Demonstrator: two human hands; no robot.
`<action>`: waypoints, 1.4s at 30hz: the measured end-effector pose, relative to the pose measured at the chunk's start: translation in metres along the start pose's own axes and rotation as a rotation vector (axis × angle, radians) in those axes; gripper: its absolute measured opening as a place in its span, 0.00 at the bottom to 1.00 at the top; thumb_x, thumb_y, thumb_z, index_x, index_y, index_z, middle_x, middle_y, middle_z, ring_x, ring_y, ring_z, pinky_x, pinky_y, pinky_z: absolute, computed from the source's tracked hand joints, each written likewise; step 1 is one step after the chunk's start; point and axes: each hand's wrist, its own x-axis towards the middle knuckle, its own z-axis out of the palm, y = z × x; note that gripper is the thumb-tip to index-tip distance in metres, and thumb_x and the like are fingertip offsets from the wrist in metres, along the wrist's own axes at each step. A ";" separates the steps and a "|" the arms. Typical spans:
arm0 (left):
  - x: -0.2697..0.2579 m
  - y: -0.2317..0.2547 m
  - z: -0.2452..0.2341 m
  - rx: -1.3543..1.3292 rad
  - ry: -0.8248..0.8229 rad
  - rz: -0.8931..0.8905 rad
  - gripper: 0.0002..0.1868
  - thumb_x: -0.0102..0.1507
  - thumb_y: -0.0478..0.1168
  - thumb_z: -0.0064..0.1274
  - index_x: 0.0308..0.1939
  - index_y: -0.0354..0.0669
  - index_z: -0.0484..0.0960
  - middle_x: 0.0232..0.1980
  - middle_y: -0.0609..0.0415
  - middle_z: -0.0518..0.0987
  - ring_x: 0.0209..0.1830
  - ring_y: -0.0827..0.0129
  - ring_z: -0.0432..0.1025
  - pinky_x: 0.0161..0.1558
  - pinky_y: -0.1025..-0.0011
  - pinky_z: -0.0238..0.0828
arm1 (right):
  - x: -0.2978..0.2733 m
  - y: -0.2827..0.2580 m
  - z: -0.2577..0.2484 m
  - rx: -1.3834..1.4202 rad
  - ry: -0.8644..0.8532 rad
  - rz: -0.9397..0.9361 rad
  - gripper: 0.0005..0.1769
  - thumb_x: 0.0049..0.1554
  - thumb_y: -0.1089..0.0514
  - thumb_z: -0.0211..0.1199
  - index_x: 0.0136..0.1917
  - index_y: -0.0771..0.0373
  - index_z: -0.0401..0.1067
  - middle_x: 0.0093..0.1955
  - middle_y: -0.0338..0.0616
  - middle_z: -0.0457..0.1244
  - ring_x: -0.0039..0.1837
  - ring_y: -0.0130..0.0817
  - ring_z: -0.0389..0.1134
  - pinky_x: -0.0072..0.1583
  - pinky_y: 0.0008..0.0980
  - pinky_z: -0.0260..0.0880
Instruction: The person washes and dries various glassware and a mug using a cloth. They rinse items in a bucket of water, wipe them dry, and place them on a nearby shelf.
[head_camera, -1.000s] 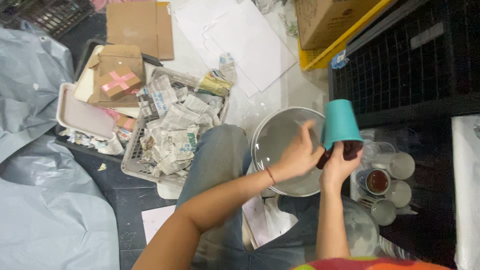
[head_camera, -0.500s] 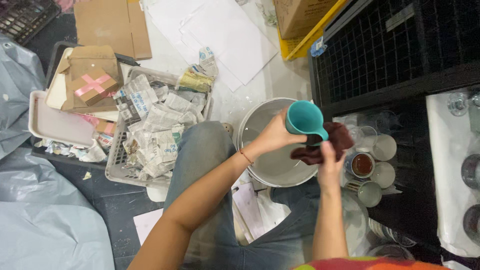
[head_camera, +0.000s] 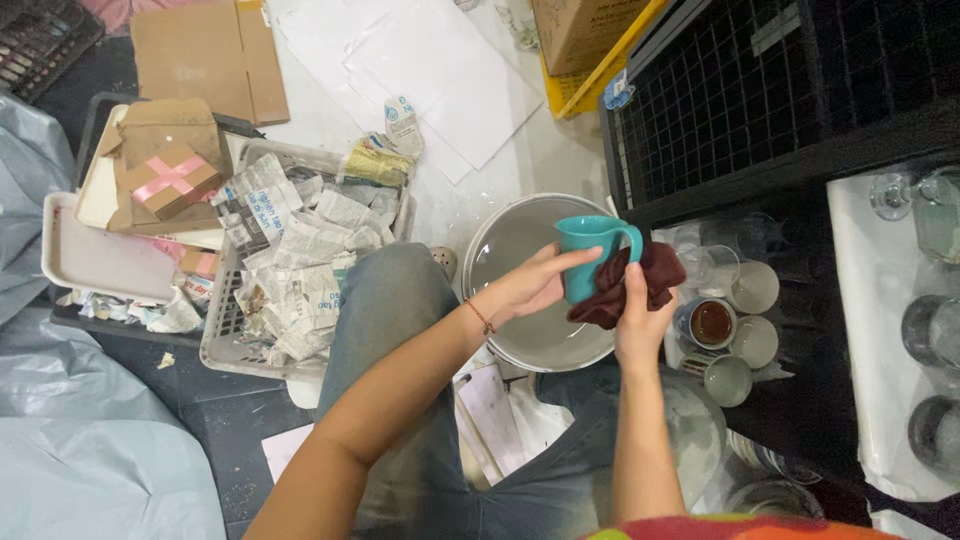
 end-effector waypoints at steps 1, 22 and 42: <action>0.002 0.001 0.002 -0.003 0.017 0.000 0.27 0.68 0.43 0.55 0.69 0.38 0.67 0.65 0.52 0.75 0.65 0.66 0.71 0.68 0.61 0.67 | 0.000 0.000 0.007 -0.011 0.075 -0.028 0.21 0.67 0.53 0.62 0.64 0.69 0.64 0.60 0.44 0.63 0.61 0.30 0.64 0.64 0.31 0.65; -0.002 -0.035 0.017 0.472 0.287 0.387 0.31 0.63 0.51 0.60 0.64 0.43 0.66 0.53 0.53 0.77 0.50 0.68 0.74 0.49 0.70 0.75 | -0.048 -0.055 0.043 -0.671 0.198 -0.841 0.28 0.54 0.42 0.68 0.59 0.59 0.64 0.64 0.46 0.57 0.65 0.49 0.60 0.66 0.51 0.60; 0.015 -0.026 0.160 1.101 -0.052 0.904 0.40 0.57 0.49 0.73 0.65 0.34 0.70 0.62 0.45 0.72 0.65 0.58 0.70 0.67 0.63 0.68 | -0.128 -0.105 -0.054 -0.275 0.300 -0.135 0.21 0.64 0.65 0.62 0.66 0.62 0.59 0.45 0.34 0.61 0.48 0.21 0.62 0.51 0.21 0.64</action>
